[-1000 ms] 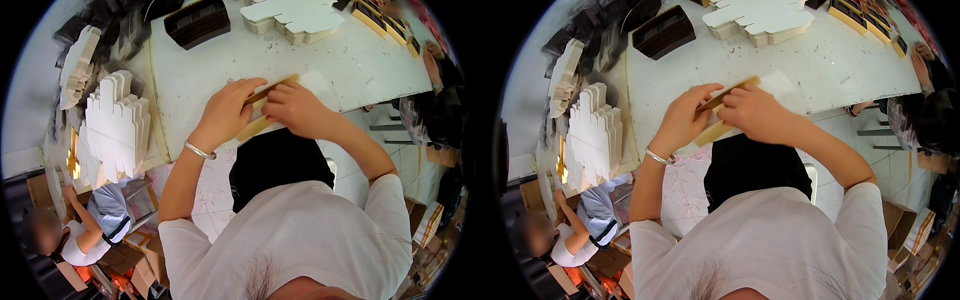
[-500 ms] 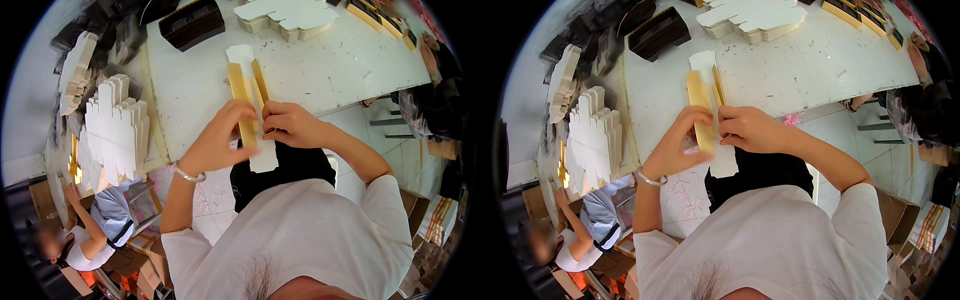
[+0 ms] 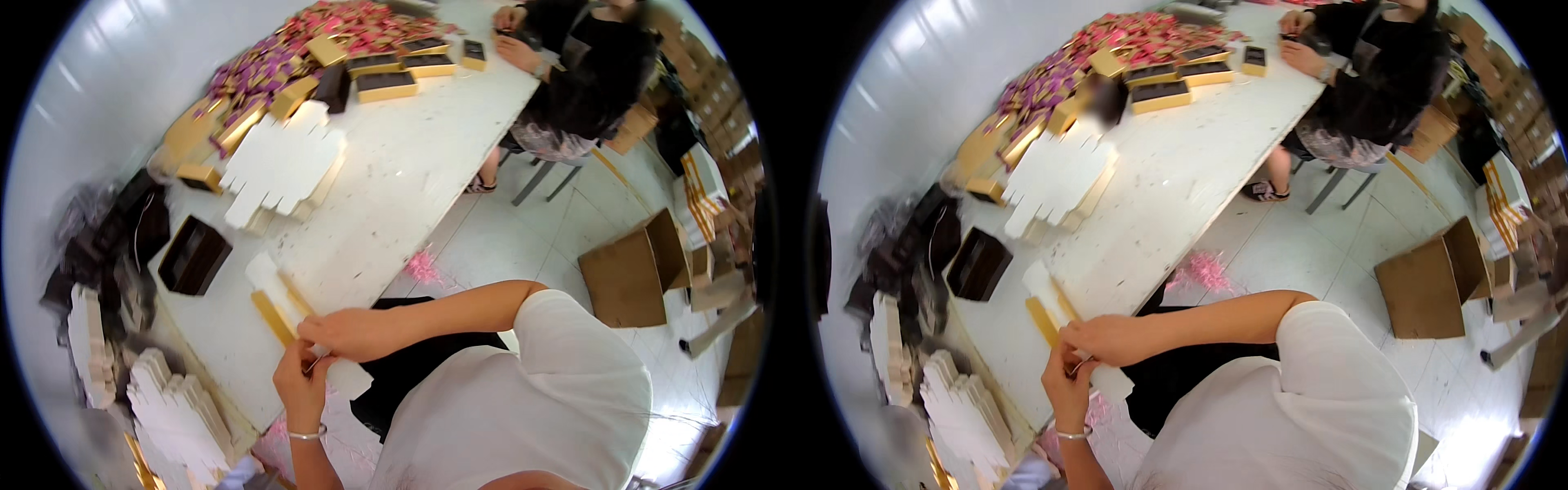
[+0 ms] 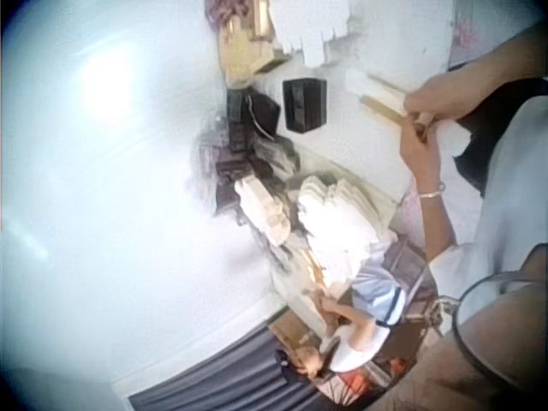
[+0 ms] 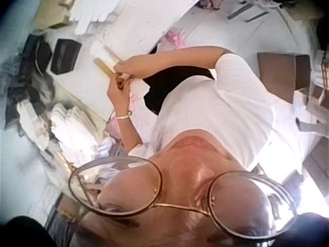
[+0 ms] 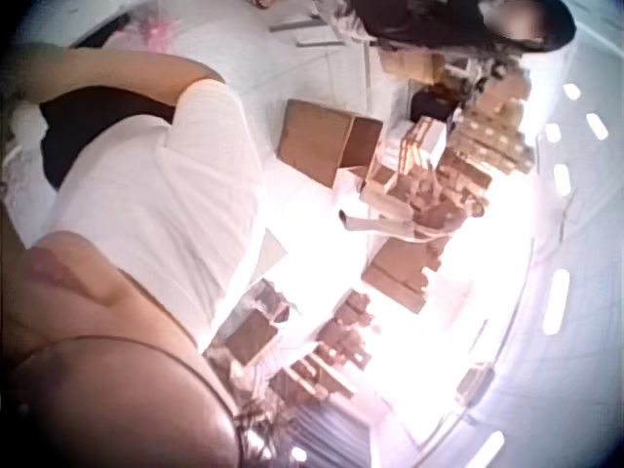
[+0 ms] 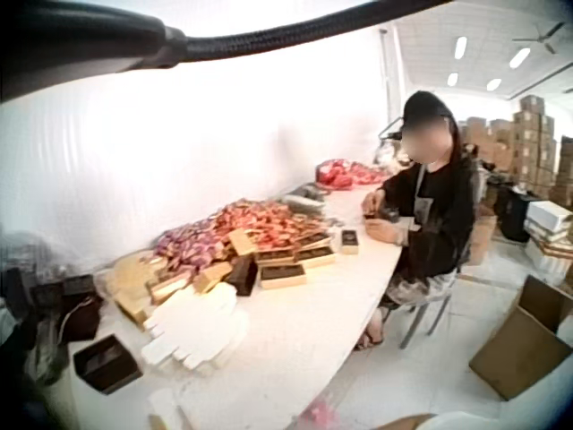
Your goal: The person folds flat cardboard inserts into rectangular boxes and places them on the table. They then pick up a dark rectangular box, open it, and place a small wrapped item inside before closing it. The process is repeated with multiple boxes and inserts.
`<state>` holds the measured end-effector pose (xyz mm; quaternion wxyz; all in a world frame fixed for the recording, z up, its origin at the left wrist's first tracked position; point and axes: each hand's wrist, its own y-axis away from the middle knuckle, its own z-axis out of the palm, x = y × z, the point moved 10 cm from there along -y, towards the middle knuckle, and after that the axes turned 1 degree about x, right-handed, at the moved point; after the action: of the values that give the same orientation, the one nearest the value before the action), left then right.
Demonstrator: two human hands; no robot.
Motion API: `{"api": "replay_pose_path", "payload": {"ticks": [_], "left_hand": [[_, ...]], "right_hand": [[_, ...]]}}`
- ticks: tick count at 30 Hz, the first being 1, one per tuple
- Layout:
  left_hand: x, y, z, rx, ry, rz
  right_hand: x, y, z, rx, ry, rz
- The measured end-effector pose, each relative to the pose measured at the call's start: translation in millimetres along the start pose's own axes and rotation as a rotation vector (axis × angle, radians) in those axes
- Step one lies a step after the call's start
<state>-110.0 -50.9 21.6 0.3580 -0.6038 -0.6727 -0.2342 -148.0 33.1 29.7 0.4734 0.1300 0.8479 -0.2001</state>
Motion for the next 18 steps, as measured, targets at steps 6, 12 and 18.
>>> {"api": "replay_pose_path", "payload": {"ticks": [6,12,18], "left_hand": [[13,1,6,0.034,0.051,0.104],[16,2,5,-0.084,-0.103,0.161],[9,-4,6,-0.149,0.089,0.003]], "right_hand": [[-6,-2,8,-0.096,0.019,-0.037],[-32,36,3,0.036,0.522,-0.335],[-24,37,-3,0.216,0.320,-0.519]]}}
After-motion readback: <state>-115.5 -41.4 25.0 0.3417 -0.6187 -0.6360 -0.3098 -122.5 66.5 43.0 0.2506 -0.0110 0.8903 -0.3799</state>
